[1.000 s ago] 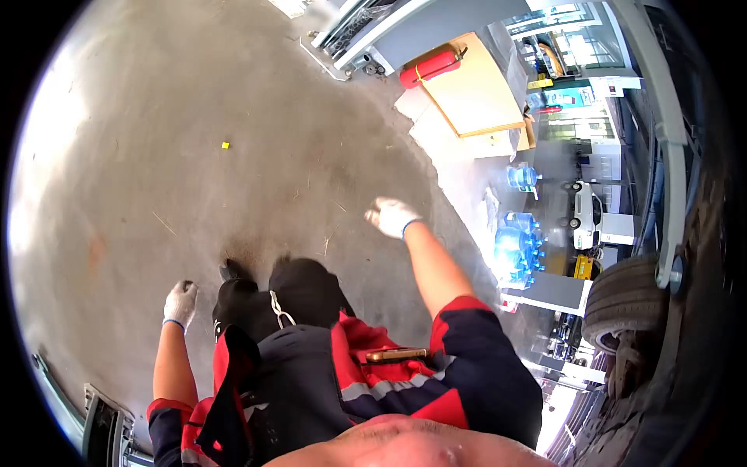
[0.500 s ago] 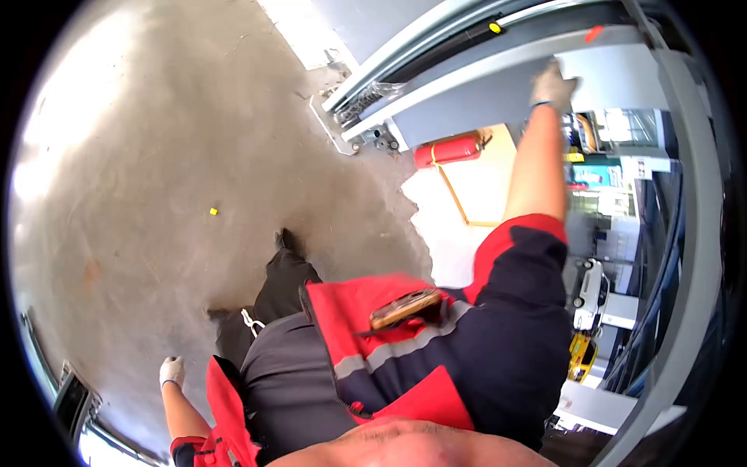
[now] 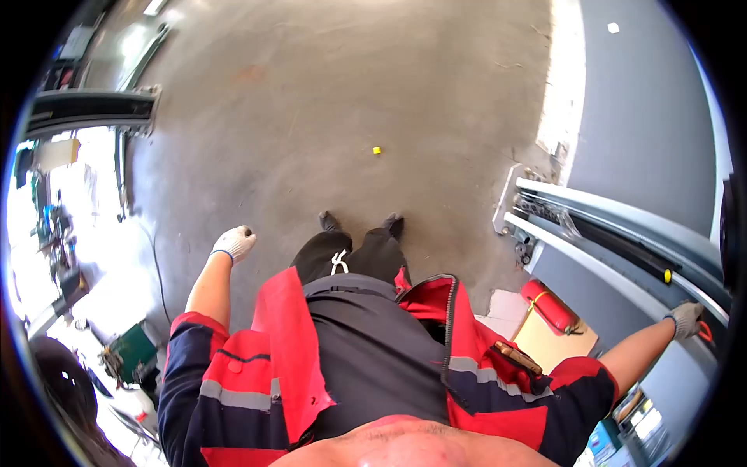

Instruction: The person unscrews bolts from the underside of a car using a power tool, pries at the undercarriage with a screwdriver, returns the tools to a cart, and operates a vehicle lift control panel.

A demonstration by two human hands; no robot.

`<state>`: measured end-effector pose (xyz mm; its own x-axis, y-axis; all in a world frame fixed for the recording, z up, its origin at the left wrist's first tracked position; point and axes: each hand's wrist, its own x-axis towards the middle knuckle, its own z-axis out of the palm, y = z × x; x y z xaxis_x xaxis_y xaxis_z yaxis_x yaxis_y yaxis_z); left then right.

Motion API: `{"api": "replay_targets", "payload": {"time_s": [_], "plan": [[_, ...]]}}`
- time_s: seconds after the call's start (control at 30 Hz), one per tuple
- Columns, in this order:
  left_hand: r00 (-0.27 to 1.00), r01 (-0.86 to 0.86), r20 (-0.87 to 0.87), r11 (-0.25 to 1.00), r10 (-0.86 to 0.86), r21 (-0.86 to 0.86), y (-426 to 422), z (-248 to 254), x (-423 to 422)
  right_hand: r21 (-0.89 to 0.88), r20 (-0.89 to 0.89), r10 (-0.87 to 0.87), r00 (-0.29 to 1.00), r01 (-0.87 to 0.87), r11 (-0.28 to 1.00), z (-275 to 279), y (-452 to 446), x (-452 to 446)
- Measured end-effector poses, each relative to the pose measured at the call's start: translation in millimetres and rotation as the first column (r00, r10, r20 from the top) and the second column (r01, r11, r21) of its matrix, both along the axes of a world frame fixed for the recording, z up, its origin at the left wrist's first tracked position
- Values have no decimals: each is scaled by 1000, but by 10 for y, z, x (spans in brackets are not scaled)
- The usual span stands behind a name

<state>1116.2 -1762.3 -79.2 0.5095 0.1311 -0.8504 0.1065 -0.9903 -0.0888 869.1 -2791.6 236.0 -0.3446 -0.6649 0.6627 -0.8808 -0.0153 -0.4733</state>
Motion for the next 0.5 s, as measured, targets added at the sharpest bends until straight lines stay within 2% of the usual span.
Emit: {"api": "replay_targets", "payload": {"time_s": [0.03, 0.1, 0.13, 0.17, 0.23, 0.27, 0.3, 0.33, 0.37, 0.4, 0.43, 0.47, 0.5], "plan": [[999, -35, -7, 999, 35, 0, 137, -20, -129, -4, -33, -27, 999, 27, 1000, -53, 171, 111], [993, -116, -13, 993, 116, 1, 435, -82, -360, -150, -456, -129, 881, 67, 986, -344, -1046, -445], [991, -128, -43, 992, 128, 4, 579, -102, -462, -221, -402, -93, 911, 2, 975, -225, -668, -146], [991, -105, -79, 994, 106, 19, 667, -74, -585, -237, -268, -19, 963, -47, 970, -235, -205, 109], [976, -171, -132, 985, 172, 17, 875, -9, -707, -178, -132, 149, 980, -172, 969, -517, 879, 719], [975, -175, -136, 985, 174, 2, 1054, -109, -814, -80, -130, 229, 965, -240, 967, -813, 1322, 986], [969, -220, -124, 975, 215, -29, 1216, -187, -895, -32, -180, 368, 912, -379, 925, -1125, 1620, 1221], [957, -251, -152, 968, 246, -17, 1258, -131, -850, 114, -241, 517, 822, -505, 856, -1634, 1908, 1433], [946, -281, -172, 960, 275, -10, 1354, -157, -831, 333, -249, 671, 699, -589, 737, -2193, 2250, 1639], [948, -294, -135, 955, 287, -29, 1420, -194, -875, 574, -197, 798, 570, -593, 565, -2792, 2641, 1799], [933, -343, -134, 938, 334, -48, 1513, -200, -892, 798, -117, 883, 454, -487, 356, -3401, 3148, 1938], [917, -387, -132, 919, 375, -72, 1672, -202, -796, 939, -32, 939, 343, -311, 146, -3915, 3722, 2046], [902, -425, -128, 900, 412, -99, 1807, -212, -697, 994, 67, 969, 238, -96, -45, -4348, 4291, 2106]]}}
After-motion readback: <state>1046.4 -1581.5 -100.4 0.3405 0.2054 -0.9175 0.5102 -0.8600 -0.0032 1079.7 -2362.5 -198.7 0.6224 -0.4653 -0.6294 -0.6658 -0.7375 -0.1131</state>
